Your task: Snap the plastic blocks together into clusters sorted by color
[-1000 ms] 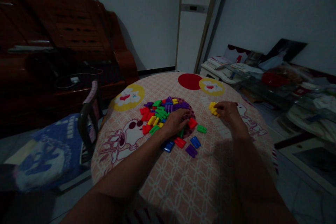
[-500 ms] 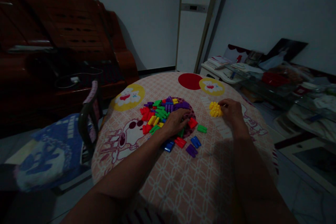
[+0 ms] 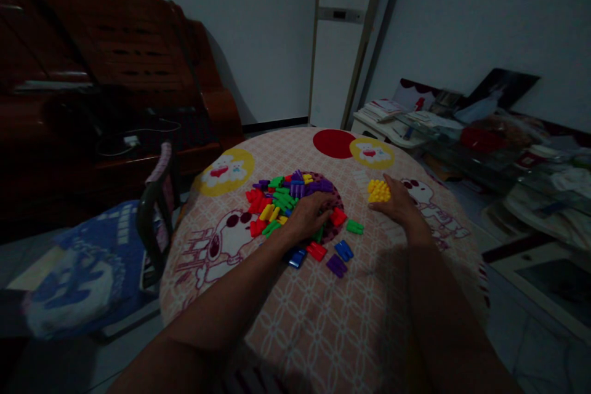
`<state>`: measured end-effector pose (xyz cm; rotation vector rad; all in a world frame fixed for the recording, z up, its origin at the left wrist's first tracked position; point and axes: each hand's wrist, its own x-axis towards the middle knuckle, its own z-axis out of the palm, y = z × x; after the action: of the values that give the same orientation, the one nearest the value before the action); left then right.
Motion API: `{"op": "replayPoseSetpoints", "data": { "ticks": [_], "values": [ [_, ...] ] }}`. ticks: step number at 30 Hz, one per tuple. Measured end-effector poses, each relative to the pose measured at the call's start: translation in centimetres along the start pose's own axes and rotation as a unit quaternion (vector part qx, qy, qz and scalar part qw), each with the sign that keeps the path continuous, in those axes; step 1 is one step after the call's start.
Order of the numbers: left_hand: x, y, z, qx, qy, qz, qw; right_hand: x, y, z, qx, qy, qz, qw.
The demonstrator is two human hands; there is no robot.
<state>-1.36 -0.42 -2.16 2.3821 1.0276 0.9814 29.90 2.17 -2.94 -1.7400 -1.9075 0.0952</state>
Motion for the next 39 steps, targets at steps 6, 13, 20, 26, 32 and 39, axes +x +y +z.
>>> {"op": "replayPoseSetpoints", "data": {
  "ticks": [6, 13, 20, 26, 32, 39],
  "values": [
    [0.0, 0.0, -0.1, 0.002, -0.011, 0.0, 1.0, 0.0, 0.3, 0.4, 0.011, -0.003, 0.019, 1.0],
    [0.1, 0.4, -0.3, -0.005, -0.011, -0.012, 1.0, 0.0, 0.3, 0.5, 0.004, -0.007, 0.018, 1.0],
    [0.7, -0.1, -3.1, -0.016, 0.054, -0.083, 0.995, -0.1, 0.3, 0.3, 0.008, -0.001, 0.011, 1.0],
    [0.7, -2.0, -7.3, -0.004, 0.098, -0.175, 0.98, 0.9, -1.4, -0.6, 0.042, 0.09, -0.062, 0.993],
    [-0.7, -2.2, -12.2, 0.09, -0.08, -0.24, 0.963, 1.6, -3.6, -0.6, 0.07, 0.131, -0.114, 0.982],
    [-1.5, -1.8, -13.2, 0.119, -0.184, -0.273, 0.937, 1.6, -5.1, -0.1, 0.093, 0.125, -0.128, 0.979]
  ]
}}
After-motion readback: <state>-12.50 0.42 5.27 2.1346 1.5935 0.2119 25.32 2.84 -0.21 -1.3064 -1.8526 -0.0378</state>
